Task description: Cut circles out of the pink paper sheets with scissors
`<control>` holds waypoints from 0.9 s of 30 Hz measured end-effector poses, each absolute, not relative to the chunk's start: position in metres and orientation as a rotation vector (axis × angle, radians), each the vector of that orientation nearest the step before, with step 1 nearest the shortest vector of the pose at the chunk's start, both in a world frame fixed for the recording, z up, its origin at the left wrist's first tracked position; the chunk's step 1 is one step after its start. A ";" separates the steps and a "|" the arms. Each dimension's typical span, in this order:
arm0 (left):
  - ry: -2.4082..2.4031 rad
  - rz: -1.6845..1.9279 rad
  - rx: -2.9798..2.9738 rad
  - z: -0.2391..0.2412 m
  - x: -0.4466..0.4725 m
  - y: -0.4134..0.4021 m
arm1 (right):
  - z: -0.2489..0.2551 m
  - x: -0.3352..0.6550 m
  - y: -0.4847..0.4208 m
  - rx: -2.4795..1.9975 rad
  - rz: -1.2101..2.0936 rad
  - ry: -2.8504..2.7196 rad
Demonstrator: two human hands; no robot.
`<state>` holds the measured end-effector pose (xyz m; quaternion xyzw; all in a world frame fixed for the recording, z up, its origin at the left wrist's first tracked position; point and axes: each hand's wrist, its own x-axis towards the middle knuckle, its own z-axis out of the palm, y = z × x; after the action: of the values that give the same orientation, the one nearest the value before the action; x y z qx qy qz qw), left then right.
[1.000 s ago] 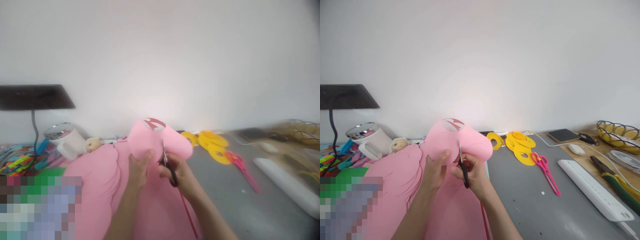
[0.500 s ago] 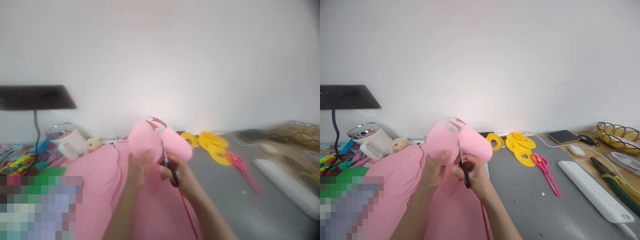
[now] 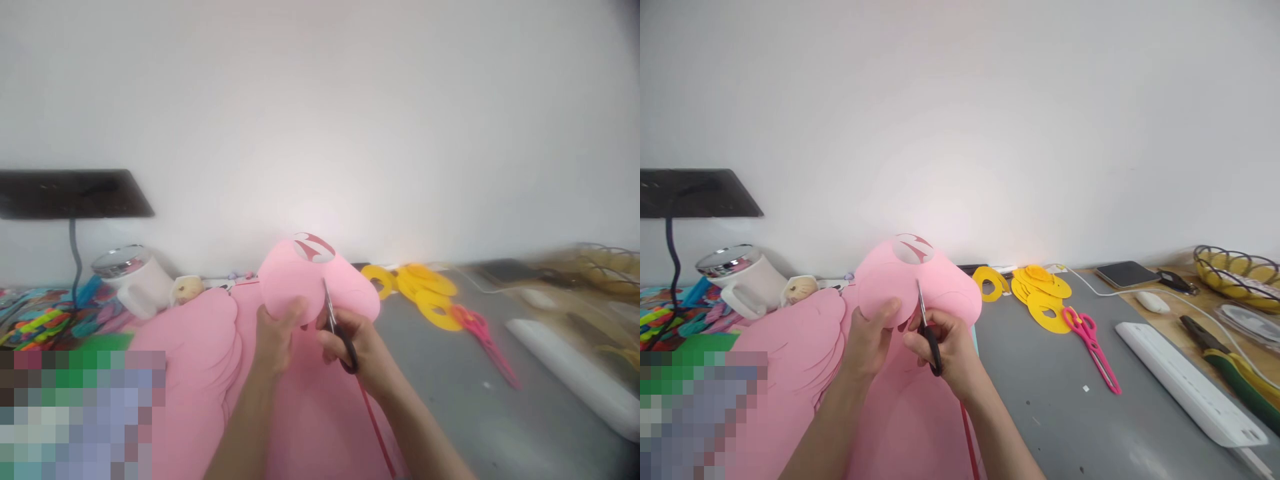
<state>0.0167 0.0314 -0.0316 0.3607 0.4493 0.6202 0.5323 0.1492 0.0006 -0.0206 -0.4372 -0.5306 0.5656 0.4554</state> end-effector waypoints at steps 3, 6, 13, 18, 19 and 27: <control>1.056 1.503 0.850 -0.029 0.019 0.031 | -0.019 0.148 0.000 -1.088 1.404 -1.308; 1.002 1.493 0.840 -0.028 0.022 0.030 | -0.017 0.147 0.000 -1.078 1.417 -1.293; 1.116 1.440 0.950 -0.031 0.022 0.029 | -0.018 0.151 0.001 -1.014 1.412 -1.325; 1.107 1.350 1.050 -0.030 0.016 0.029 | -0.023 0.154 0.004 -0.985 1.338 -1.353; 1.103 1.341 1.066 -0.030 0.015 0.029 | -0.023 0.154 0.005 -0.999 1.316 -1.354; 1.096 1.310 1.088 -0.027 0.013 0.027 | -0.023 0.158 0.005 -0.981 1.341 -1.365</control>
<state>0.0129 0.0274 -0.0270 0.4555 0.4591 0.5486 0.5299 0.1577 0.0054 -0.0233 -0.4014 -0.5584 0.5485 0.4755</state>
